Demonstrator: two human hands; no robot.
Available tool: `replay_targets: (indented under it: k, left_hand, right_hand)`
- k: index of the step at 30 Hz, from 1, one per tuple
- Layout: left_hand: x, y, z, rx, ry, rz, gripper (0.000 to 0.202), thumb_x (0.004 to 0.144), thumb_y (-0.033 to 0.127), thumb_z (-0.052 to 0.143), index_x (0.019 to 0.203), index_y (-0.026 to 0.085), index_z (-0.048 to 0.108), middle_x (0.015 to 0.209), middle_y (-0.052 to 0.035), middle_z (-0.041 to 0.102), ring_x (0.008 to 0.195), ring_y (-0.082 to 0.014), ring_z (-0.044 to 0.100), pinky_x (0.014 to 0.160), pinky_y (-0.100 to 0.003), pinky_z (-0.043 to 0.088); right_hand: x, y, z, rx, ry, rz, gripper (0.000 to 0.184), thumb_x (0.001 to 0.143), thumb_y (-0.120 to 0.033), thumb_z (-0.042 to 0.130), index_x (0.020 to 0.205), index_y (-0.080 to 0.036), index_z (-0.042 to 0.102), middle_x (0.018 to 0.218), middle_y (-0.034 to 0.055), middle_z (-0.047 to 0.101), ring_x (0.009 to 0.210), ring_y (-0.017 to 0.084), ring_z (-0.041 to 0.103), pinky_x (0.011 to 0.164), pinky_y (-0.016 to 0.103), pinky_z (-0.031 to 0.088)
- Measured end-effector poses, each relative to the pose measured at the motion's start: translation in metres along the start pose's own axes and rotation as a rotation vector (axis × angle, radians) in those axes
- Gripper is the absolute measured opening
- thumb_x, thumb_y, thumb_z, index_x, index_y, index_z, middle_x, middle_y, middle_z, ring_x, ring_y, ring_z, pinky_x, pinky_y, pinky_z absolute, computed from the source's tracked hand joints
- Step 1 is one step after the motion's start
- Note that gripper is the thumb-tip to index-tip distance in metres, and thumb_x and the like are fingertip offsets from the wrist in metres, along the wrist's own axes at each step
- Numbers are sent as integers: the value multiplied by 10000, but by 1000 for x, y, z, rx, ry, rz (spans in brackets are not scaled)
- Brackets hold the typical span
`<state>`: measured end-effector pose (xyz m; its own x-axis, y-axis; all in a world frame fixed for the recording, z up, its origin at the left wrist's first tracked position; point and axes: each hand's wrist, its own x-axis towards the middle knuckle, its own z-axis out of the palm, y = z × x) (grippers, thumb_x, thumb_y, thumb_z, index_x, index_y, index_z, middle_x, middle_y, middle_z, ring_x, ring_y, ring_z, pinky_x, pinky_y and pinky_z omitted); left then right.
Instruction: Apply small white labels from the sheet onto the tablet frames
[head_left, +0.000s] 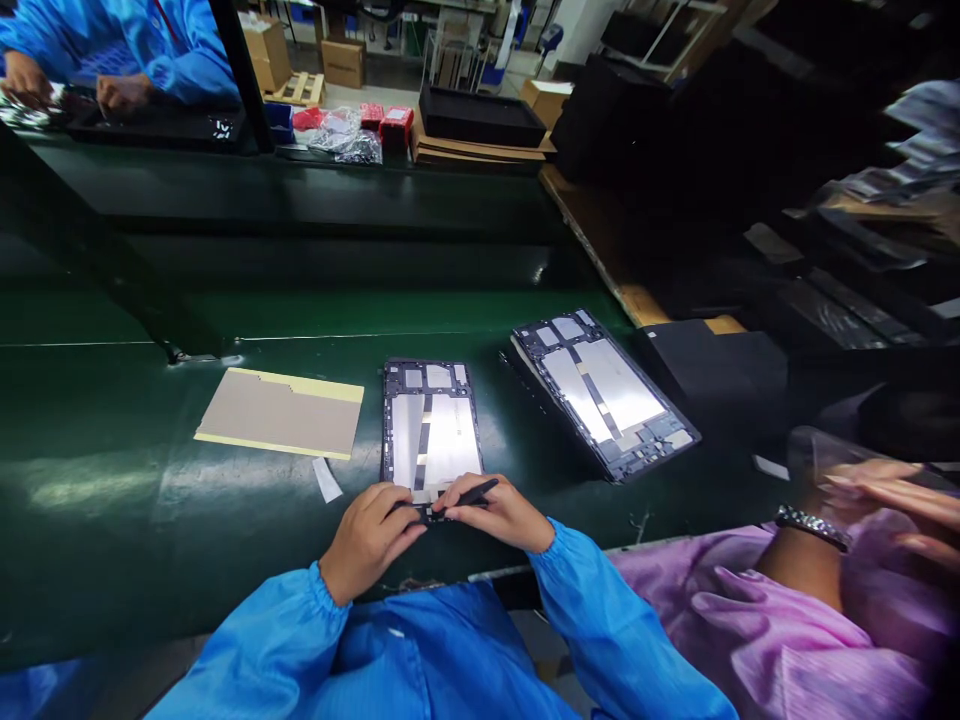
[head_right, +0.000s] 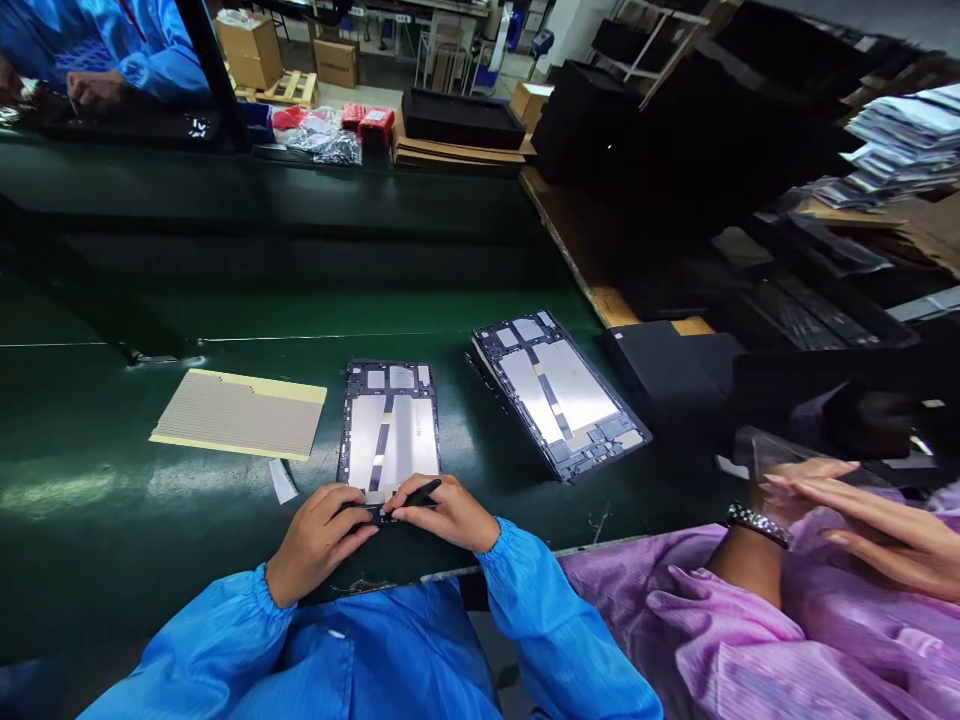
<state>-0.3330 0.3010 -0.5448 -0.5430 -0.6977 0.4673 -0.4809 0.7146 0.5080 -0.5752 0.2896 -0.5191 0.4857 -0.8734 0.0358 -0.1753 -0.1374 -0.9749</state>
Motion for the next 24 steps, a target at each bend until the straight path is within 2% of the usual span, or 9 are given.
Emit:
replay_targets:
  k: [17, 24]
  left_hand:
    - [3, 2, -2, 16, 9, 1, 81, 964, 252, 600, 969, 192, 654, 970, -69, 675, 917, -198, 648, 785, -334, 581]
    - [4, 4, -5, 96, 16, 99, 134, 974, 184, 558, 980, 203, 691, 961, -53, 695, 916, -183, 665, 804, -320, 579]
  right_hand:
    - [-3, -1, 2, -68, -26, -53, 174, 966, -334, 638, 945, -182, 719, 965, 100, 781, 900, 197, 752, 832, 326, 599]
    - [-2, -3, 1, -95, -58, -45, 172, 960, -350, 641, 953, -200, 726, 963, 91, 778, 895, 200, 742, 834, 334, 591]
